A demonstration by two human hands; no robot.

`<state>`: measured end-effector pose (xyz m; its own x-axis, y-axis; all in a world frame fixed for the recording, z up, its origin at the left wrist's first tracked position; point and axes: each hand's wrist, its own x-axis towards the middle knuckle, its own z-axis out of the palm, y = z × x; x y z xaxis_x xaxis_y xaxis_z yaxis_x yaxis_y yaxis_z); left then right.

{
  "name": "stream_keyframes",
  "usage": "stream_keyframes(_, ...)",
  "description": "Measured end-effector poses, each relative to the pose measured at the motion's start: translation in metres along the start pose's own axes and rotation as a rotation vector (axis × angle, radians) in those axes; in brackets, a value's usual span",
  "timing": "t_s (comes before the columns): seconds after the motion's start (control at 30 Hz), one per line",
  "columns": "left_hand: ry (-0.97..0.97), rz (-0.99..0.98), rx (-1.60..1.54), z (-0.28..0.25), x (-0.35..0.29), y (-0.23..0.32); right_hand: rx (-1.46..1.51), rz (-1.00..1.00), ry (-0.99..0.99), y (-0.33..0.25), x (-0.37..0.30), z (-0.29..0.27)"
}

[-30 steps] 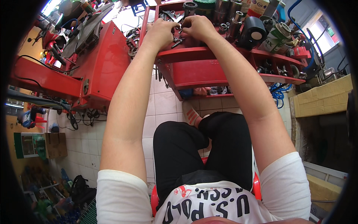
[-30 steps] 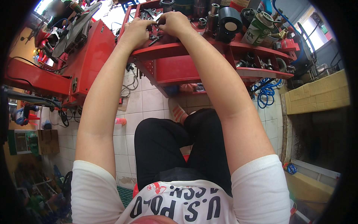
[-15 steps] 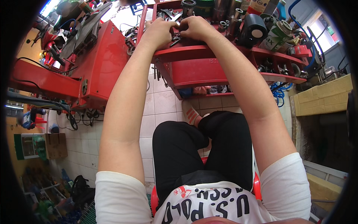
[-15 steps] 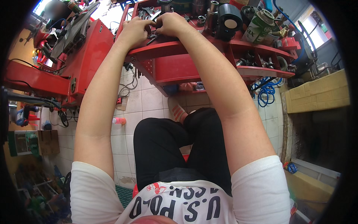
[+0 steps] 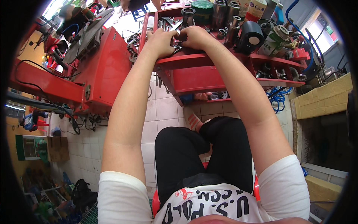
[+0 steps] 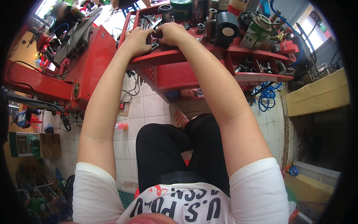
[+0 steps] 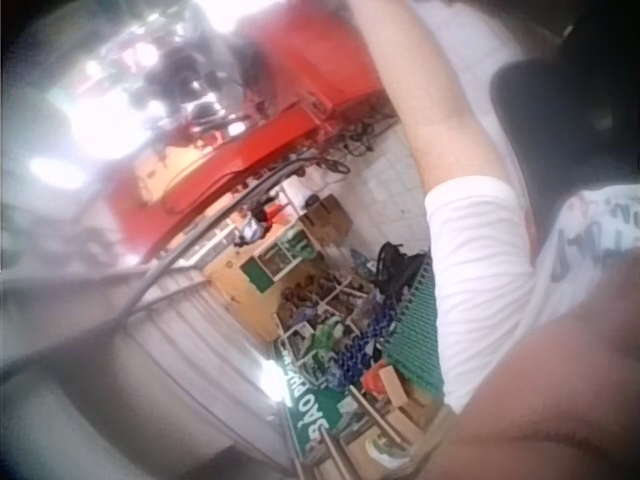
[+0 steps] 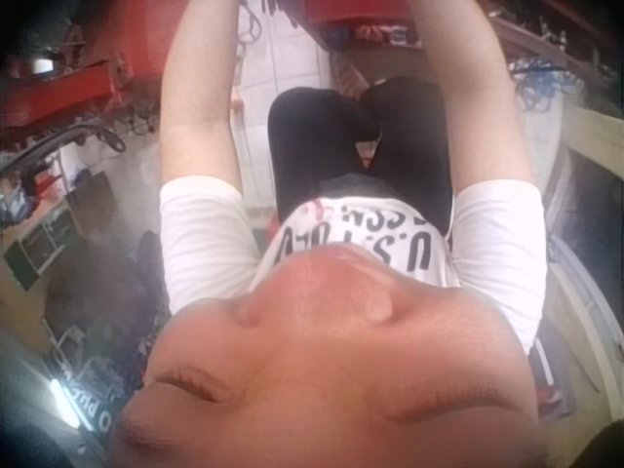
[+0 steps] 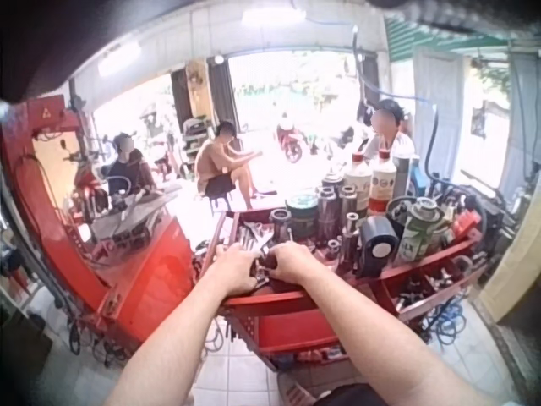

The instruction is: The person sits in a workshop and uses a wrench to tighten bolts on a small mechanical assembly held in their hands. They rotate the assembly to access different bolts and continue tightening them throughout the clip.

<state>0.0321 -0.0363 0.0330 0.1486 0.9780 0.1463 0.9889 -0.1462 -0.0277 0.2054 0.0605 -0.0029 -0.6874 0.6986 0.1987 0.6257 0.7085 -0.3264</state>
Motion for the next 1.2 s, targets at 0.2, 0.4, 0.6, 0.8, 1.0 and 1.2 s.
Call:
stream_keyframes(0.2,0.064,0.000,-0.043,0.008,0.003,-0.007,0.170,-0.007,0.039,0.004,-0.001,0.001)
stream_keyframes(0.4,0.047,0.000,-0.132,0.002,0.001,-0.005,0.269,-0.020,-0.067,0.001,-0.010,-0.008)
stream_keyframes(0.6,0.000,0.008,-0.158,-0.005,0.001,-0.002,0.232,-0.042,-0.015,0.005,-0.009,-0.004)
stream_keyframes(0.8,-0.047,0.027,-0.084,-0.004,0.000,-0.003,0.235,-0.059,-0.043,-0.001,-0.013,-0.008)
stream_keyframes(1.0,0.019,0.040,-0.035,0.004,0.001,-0.011,0.209,-0.142,0.030,0.003,-0.003,-0.001)
stream_keyframes(1.2,0.026,0.028,-0.084,-0.001,-0.001,-0.006,0.243,-0.133,0.025,-0.002,-0.009,-0.007)
